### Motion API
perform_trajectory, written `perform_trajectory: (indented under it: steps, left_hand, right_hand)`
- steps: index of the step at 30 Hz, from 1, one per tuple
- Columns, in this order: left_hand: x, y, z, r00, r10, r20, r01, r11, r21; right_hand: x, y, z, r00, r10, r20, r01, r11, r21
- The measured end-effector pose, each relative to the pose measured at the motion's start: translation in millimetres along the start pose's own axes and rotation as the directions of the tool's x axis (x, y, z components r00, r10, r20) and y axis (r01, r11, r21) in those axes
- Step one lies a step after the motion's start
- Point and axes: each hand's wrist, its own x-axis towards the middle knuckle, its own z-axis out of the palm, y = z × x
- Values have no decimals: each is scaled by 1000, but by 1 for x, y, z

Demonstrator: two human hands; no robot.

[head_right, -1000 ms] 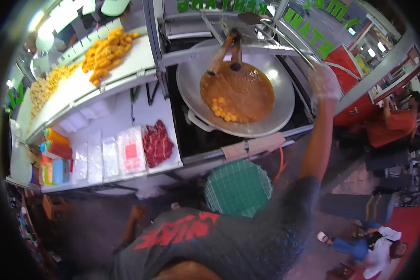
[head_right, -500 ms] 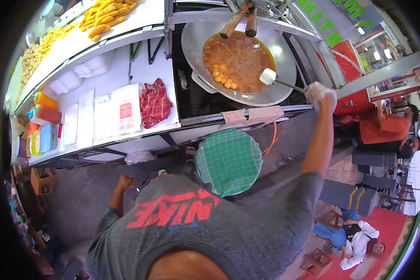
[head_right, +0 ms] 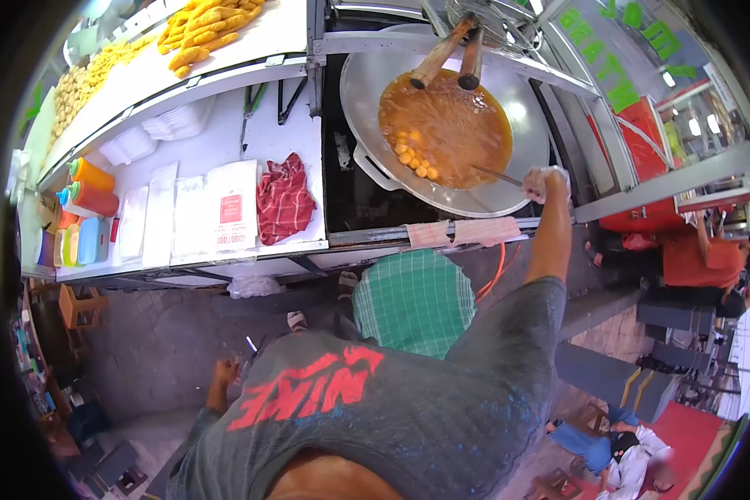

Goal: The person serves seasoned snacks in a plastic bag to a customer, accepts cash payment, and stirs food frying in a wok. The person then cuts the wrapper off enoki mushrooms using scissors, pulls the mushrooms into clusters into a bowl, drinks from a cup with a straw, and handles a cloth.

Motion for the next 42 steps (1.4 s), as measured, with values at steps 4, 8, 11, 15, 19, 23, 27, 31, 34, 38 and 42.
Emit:
perform_trajectory:
  steps: [4,8,11,15,19,23,27,31,34,38,42]
  left_hand:
    - [-20,14,3,1000,26,-15,-25,998,58]
    - [-19,55,-1,996,88,-19,-85,990,111]
    - [3,63,-10,984,170,-56,-164,982,90]
    - [13,78,-16,973,223,-59,-224,975,1]
    - [16,63,-9,978,204,-53,-207,976,-69]
    - [14,44,0,994,95,-60,-97,995,-32]
    - [18,24,1,999,35,-14,-35,999,-39]
    - [25,33,0,1000,2,-7,-2,998,-64]
    - [36,40,0,999,30,-11,-31,997,-72]
    - [39,60,4,997,82,-10,-83,997,-11]
    - [57,69,6,984,179,8,-179,984,14]
  right_hand:
    - [107,38,66,661,747,-76,-622,601,501]
    - [173,42,35,305,935,-183,-624,341,703]
    - [157,13,-30,451,859,-243,-772,511,378]
    - [95,4,-71,182,979,-92,-627,187,756]
    - [60,31,11,27,996,-81,-576,81,813]
    - [50,7,51,77,994,-81,-667,112,737]
    - [57,-17,72,129,991,-38,-682,117,722]
    - [61,-49,64,370,920,-128,-704,368,607]
    - [91,-45,103,463,834,-300,-663,550,508]
    - [122,-53,129,536,732,-420,-675,670,308]
    - [116,-101,82,508,722,-471,-499,692,522]
